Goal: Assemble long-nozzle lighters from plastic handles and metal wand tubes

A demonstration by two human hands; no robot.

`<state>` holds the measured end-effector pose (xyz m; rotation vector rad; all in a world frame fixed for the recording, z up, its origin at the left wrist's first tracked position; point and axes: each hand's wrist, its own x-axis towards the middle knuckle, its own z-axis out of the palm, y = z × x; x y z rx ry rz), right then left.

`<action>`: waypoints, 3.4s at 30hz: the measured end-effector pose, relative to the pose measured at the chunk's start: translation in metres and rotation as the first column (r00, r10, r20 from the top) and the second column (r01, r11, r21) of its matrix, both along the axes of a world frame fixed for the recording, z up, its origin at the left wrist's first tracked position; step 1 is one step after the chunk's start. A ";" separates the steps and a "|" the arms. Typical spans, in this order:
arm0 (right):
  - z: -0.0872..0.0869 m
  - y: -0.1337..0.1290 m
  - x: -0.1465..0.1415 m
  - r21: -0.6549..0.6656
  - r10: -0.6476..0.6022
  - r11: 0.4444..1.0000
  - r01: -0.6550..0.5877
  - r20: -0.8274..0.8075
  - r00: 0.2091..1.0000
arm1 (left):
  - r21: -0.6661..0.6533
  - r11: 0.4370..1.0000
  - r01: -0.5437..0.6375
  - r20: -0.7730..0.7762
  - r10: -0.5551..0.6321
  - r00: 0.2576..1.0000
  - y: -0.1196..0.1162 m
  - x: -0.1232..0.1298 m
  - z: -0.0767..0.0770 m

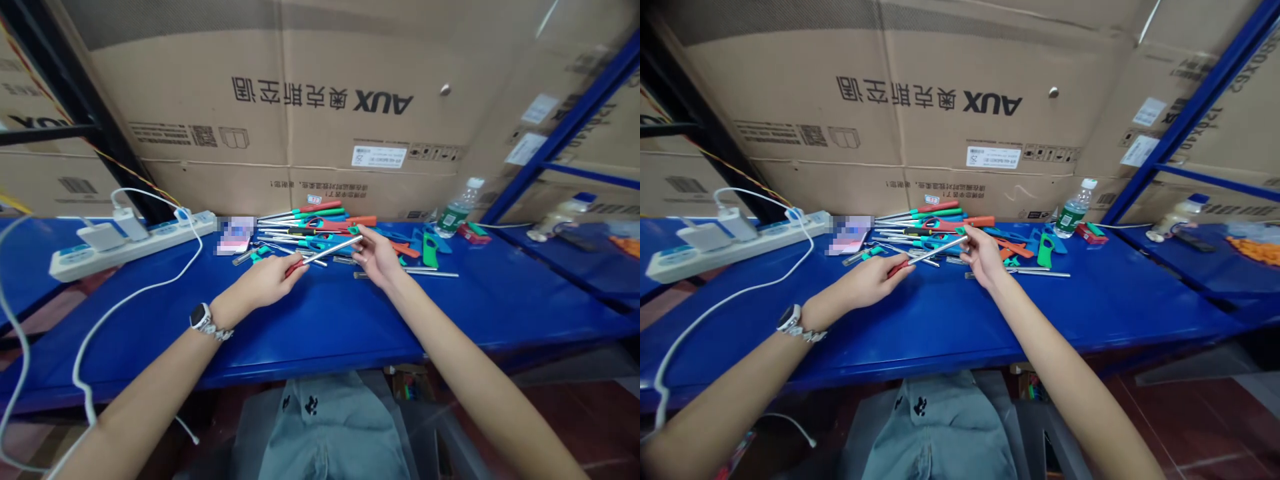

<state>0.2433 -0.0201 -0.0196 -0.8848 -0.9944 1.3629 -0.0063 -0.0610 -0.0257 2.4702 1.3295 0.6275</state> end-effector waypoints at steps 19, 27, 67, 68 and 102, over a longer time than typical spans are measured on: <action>-0.015 -0.002 -0.007 0.205 0.120 0.956 -0.210 0.380 0.917 | -0.013 0.999 0.043 0.021 -0.043 0.999 0.006 -0.010 -0.002; -0.015 -0.009 -0.022 0.072 0.193 0.977 -0.203 0.123 0.973 | -0.023 0.999 -0.026 -0.054 0.025 0.998 0.003 -0.005 0.002; -0.012 -0.016 -0.034 0.242 0.050 0.968 -0.064 0.066 0.997 | 0.182 0.971 -0.157 -0.183 0.190 0.965 -0.004 -0.010 0.017; -0.012 -0.017 -0.034 0.219 0.042 0.974 -0.051 0.046 0.998 | 0.178 0.969 -0.170 -0.204 0.206 0.957 -0.004 -0.011 0.018; -0.020 -0.029 -0.049 0.332 0.143 0.901 -0.278 0.378 0.915 | -0.082 0.993 0.079 0.156 -0.066 0.986 -0.008 0.017 -0.004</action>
